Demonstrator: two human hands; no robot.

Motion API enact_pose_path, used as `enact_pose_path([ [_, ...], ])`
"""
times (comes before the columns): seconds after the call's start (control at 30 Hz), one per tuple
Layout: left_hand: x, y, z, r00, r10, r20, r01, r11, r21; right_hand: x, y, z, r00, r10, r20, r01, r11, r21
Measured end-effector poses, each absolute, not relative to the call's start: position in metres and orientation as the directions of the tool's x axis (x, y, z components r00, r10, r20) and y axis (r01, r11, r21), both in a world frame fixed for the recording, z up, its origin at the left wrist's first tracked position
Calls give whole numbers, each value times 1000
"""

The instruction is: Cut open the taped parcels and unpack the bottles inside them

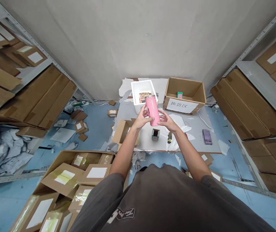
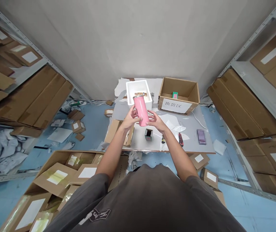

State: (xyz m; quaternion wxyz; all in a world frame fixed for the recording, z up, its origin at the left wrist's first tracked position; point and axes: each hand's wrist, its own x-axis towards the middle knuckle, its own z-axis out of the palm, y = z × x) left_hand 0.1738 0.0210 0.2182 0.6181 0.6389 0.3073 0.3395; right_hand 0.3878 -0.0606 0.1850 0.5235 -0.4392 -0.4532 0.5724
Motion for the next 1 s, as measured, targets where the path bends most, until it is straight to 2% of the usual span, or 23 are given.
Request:
enact_pose_path([
  [0.1, 176, 17, 220, 598, 799, 54, -32, -44, 999, 384, -62, 185, -52, 998, -24, -196, -34, -980],
  [0.27, 182, 11, 221, 493, 869, 45, 62, -87, 994, 372, -68, 186, 158, 987, 38, 24, 35, -999],
  [0.4, 176, 17, 217, 553, 829, 86, 47, -134, 990, 373, -71, 193, 66, 997, 33, -37, 35, -999],
  [0.53, 169, 24, 212, 622, 778, 84, -29, -84, 996, 383, -69, 203, -55, 998, 2, -162, -7, -987],
  [0.63, 167, 25, 211, 673, 734, 92, -93, -40, 995, 386, -67, 208, -119, 993, -20, -183, -42, -982],
  [0.73, 167, 21, 214, 682, 727, 85, -96, -27, 995, 384, -66, 208, -72, 997, -8, -101, -15, -995],
  [0.87, 170, 11, 219, 605, 796, 33, -15, -30, 999, 378, -68, 208, 55, 997, 56, 97, 50, -994],
  [0.93, 171, 8, 222, 589, 807, 31, -17, -27, 1000, 378, -70, 211, 28, 997, 67, 123, 63, -990],
  [1.0, 170, 6, 226, 616, 787, 43, -56, -10, 998, 380, -71, 215, -44, 998, 47, 80, 51, -996],
])
